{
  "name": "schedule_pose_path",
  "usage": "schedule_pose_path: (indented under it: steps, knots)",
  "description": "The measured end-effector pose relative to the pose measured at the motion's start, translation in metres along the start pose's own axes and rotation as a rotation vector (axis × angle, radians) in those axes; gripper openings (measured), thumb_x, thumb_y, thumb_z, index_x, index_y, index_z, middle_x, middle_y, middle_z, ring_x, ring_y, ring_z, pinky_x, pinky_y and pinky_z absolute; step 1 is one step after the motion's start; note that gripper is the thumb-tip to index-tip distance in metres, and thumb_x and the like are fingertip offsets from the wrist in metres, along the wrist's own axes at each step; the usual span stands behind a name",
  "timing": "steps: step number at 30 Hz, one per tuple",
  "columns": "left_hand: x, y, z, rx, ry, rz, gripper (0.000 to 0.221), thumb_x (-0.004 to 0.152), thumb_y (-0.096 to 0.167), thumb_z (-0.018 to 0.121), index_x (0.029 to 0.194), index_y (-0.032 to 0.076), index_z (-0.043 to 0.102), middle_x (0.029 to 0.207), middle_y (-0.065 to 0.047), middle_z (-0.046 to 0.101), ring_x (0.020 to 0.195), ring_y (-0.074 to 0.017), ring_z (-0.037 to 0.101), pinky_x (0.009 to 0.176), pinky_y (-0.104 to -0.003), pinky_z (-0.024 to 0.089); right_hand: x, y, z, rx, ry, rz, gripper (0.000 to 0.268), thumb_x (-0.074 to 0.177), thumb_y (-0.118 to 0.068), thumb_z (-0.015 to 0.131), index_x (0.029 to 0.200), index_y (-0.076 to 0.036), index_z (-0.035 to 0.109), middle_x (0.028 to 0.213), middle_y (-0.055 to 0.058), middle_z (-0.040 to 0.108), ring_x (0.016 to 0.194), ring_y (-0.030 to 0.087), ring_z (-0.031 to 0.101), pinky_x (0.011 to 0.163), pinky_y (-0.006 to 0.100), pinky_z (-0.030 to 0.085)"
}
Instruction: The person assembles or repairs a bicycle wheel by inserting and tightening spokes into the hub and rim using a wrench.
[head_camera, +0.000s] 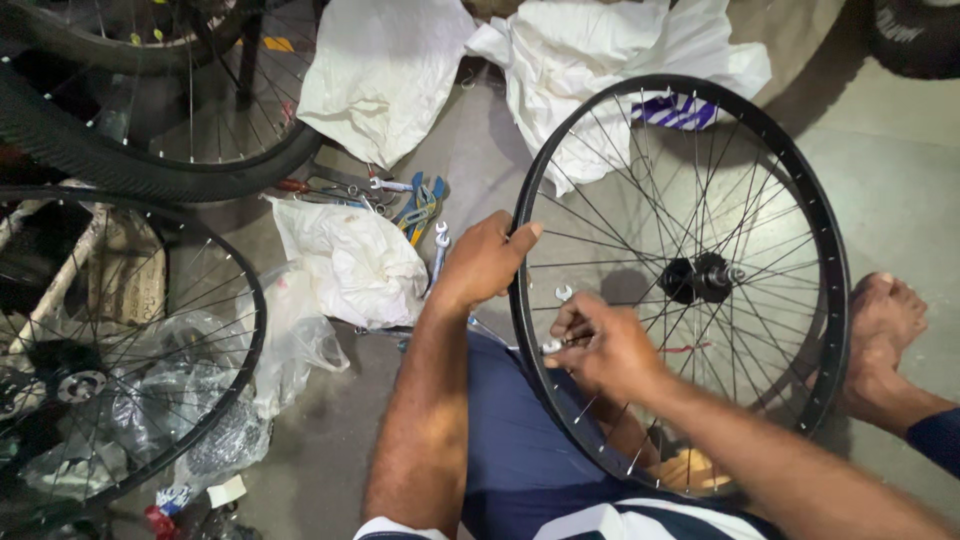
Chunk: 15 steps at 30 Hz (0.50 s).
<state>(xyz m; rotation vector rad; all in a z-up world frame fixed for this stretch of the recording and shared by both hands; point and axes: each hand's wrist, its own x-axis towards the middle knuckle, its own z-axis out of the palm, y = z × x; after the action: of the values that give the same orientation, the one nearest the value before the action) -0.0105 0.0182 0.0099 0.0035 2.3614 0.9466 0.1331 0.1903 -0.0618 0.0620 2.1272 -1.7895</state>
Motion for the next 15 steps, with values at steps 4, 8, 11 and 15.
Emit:
schedule_pose_path:
  steps: [4,8,11,15]
  knots:
    - [-0.002,0.002,0.000,-0.081,0.025,0.012,0.045,0.092,0.046,0.061,0.085,0.002,0.057,0.066,-0.011,0.062,0.048,-0.0229,0.064,0.045,-0.038,0.052,0.001,-0.015,0.016,-0.651,0.106,-0.053,0.019,0.080,-0.014,0.078,0.097,-0.012,0.072,0.089,0.007,0.073,0.090,0.027,0.071,0.079,0.040,0.055]
    - [-0.002,-0.002,0.001,-0.199,-0.014,-0.008,0.049,0.094,0.048,0.061,0.084,0.000,0.058,0.068,-0.013,0.063,0.051,-0.0215,0.063,0.044,-0.037,0.050,0.025,-0.028,-0.028,-0.184,-0.422,0.025,0.031,0.079,-0.007,0.077,0.109,-0.011,0.071,0.090,0.007,0.073,0.090,0.029,0.071,0.080,0.042,0.053]
    - [0.000,-0.001,0.001,-0.255,-0.020,-0.035,0.051,0.096,0.050,0.056,0.086,0.000,0.062,0.069,-0.011,0.064,0.051,-0.0196,0.063,0.043,-0.035,0.049,0.020,-0.037,-0.028,0.143,-0.498,0.235,0.030,0.083,-0.004,0.076,0.111,-0.008,0.068,0.092,0.012,0.070,0.080,0.035,0.067,0.076,0.045,0.050]
    - [0.002,0.000,0.000,-0.306,-0.054,-0.050,0.054,0.097,0.051,0.052,0.086,-0.001,0.062,0.069,-0.011,0.064,0.051,-0.0189,0.067,0.042,-0.035,0.049,-0.009,-0.044,0.002,-0.703,0.232,-0.863,0.024,0.077,-0.004,0.073,0.096,-0.008,0.058,0.103,0.009,0.071,0.089,0.025,0.069,0.079,0.040,0.055]
